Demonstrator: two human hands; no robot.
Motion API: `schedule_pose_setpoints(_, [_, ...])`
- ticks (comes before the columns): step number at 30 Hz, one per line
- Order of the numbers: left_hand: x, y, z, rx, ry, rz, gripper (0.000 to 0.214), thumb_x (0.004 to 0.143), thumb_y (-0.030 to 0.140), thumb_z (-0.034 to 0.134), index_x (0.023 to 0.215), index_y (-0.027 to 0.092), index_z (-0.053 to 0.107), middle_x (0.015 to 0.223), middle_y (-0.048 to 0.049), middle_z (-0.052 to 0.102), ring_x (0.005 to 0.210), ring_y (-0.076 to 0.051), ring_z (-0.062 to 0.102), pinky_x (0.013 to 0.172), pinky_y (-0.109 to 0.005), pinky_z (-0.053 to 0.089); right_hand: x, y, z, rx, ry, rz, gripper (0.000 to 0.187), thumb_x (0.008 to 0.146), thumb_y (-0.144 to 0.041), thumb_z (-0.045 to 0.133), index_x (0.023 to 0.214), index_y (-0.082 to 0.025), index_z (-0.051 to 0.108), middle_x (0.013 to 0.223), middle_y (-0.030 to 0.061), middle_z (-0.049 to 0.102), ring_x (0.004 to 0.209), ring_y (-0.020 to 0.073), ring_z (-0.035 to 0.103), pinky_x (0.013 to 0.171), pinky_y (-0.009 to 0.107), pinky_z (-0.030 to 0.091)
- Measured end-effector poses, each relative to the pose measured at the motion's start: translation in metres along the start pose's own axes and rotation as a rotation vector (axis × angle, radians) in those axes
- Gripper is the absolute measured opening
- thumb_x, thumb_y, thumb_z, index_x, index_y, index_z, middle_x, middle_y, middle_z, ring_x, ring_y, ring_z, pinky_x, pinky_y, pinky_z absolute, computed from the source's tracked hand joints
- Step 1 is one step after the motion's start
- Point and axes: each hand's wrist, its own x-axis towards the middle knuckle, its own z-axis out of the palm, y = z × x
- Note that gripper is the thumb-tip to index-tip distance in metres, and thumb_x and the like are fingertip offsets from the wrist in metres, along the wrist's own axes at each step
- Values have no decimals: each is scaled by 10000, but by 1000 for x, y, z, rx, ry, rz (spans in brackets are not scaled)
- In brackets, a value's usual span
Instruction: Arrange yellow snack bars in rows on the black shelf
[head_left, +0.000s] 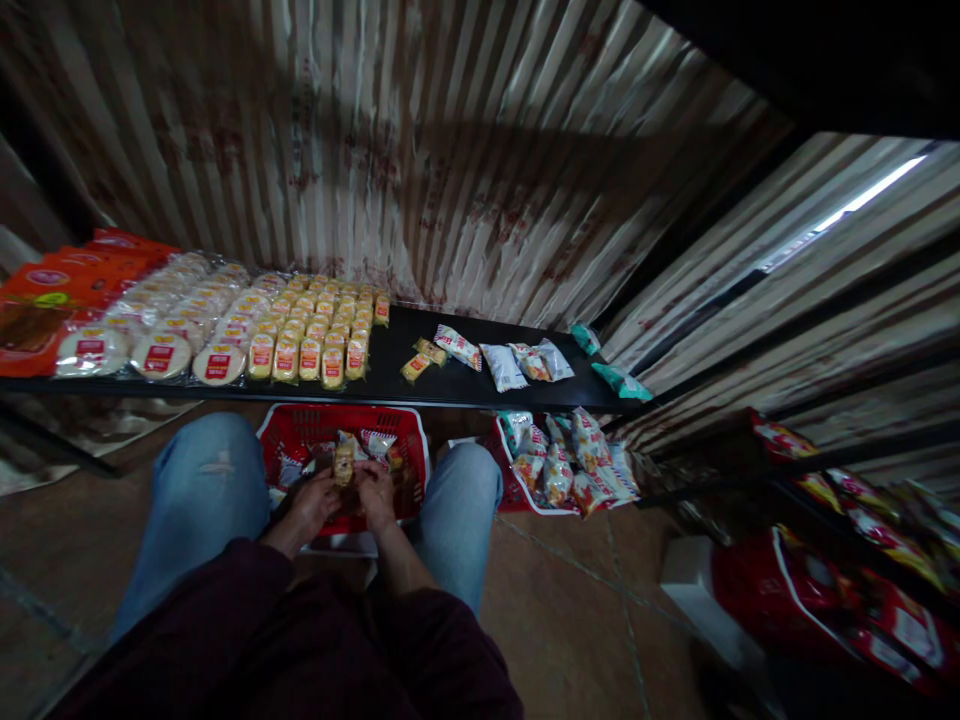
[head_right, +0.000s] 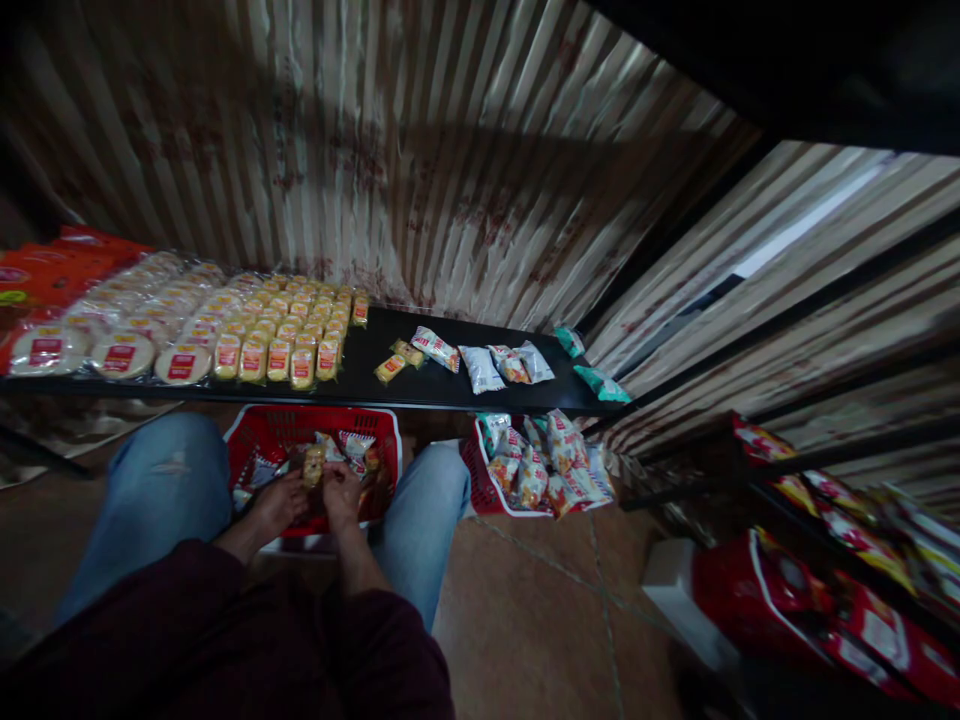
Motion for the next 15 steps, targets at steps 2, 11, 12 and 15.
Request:
schedule_pose_setpoints(2, [0,-1,1,3,-3,-5,372,736,-4,489,1076,137,547,636,-2,624,477,-109,587,502,-220,455,-2,-5,-2,-40,-9,4,151,683,-211,522,709,-191,669,702,1,684,674,165,604,706,295,472])
schedule_pose_setpoints(11, [-1,-2,3,128,-55,29,528,718,173,622,1233,227,516,854,-40,695,623,-120,634,572,-218,452,-5,-8,0,-174,-16,47,114,723,-246,542,761,-201,640,746,14,685,741,177,625,745,297,461])
schedule_pose_setpoints(12, [-1,-2,3,152,-60,33,545,722,198,620,1253,242,506,902,-49,699,674,-130,645,593,-223,451,-5,-8,1,-177,-27,60,127,736,-263,539,777,-198,640,763,22,689,750,179,630,741,297,462])
schedule_pose_setpoints(15, [-2,-2,4,201,-78,32,545,746,239,580,1282,267,492,1030,-69,690,838,-168,655,673,-258,457,-6,-11,2,-174,-70,98,214,772,-349,521,839,-189,647,826,51,699,784,193,643,735,302,468])
